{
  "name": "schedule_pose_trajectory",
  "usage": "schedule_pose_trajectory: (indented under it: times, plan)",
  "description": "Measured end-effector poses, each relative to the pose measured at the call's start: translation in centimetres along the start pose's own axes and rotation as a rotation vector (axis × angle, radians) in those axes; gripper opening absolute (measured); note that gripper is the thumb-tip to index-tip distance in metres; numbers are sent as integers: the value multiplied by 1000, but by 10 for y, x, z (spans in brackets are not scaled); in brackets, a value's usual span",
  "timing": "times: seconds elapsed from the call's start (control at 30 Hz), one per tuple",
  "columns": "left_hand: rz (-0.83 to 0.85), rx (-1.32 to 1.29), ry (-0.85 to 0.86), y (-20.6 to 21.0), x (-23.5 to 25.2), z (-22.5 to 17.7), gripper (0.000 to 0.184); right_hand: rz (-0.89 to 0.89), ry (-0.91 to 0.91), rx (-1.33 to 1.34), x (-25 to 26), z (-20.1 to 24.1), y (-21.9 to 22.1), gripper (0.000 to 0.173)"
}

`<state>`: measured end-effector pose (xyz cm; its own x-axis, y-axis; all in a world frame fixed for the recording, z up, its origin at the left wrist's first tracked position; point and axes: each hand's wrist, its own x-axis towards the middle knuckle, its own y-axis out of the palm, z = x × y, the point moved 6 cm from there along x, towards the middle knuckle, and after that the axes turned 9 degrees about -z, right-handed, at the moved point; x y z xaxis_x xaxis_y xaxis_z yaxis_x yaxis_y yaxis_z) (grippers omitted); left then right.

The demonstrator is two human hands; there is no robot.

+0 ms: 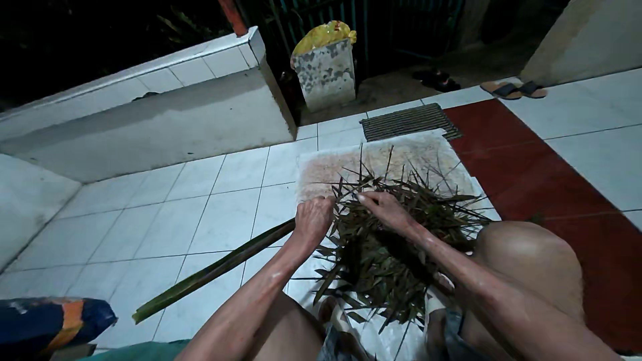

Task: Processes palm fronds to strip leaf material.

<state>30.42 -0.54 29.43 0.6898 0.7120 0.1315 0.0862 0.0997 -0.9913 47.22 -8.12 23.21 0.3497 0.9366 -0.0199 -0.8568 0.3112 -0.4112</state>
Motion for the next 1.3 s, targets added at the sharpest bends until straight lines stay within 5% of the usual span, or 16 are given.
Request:
schedule_pose_trajectory:
  times: [0.37, 1.3]
  plan:
    - [-50, -13, 25, 0, 1, -3, 28, 83, -73, 95, -3, 9, 8, 41]
    - [-34, 99, 86, 0, -5, -17, 25, -54, 56, -162, -2, 0, 3, 39]
